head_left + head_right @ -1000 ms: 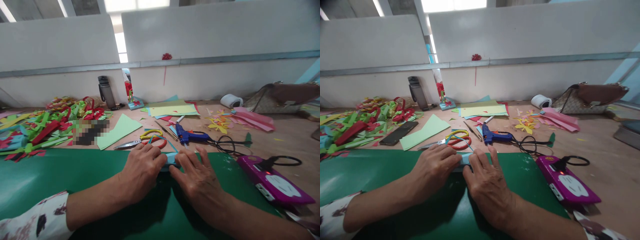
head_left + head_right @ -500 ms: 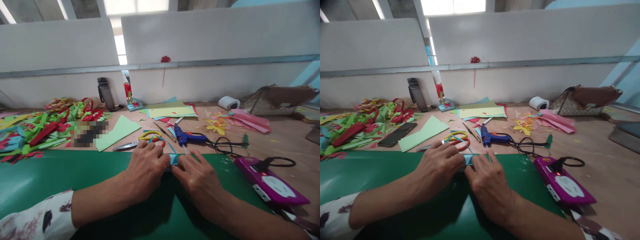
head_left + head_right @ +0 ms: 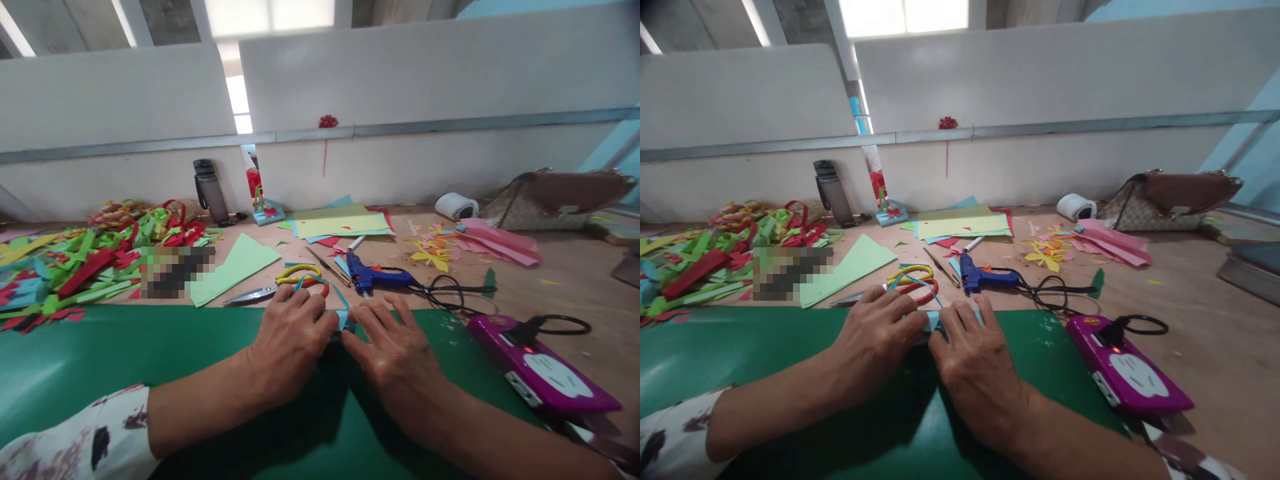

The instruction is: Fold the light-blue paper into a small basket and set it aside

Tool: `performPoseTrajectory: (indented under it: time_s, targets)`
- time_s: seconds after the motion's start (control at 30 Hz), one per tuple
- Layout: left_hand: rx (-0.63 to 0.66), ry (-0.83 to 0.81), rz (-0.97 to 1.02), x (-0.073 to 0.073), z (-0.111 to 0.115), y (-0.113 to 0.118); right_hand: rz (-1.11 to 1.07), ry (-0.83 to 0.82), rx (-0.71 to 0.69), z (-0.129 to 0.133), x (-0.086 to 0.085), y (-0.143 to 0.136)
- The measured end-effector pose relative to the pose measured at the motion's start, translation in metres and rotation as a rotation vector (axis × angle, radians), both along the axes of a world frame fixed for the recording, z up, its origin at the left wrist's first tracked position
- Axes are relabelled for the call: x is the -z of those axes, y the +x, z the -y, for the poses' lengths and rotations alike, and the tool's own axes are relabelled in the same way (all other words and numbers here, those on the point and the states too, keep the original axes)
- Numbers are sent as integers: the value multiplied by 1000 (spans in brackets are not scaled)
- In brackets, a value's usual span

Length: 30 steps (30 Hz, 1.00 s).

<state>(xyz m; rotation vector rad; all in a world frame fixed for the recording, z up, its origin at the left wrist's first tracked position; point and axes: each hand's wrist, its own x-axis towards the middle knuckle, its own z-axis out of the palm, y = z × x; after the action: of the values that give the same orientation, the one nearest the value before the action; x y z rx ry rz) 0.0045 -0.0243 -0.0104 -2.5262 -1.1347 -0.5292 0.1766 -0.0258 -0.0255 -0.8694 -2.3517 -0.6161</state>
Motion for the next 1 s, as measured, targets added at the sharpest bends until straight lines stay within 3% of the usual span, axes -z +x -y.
performPoseTrajectory:
  time_s: [0.37,0.73,1.0]
  targets:
    - [-2,-22,87,-1,-2,2,-17,9,-12,-3,1,-1]
    - [33,158,23,2,-2,3,-71,-23,-76,-5,3,-1]
    - [94,172,86,9,-6,2,-47,10,-51,-7,4,-1]
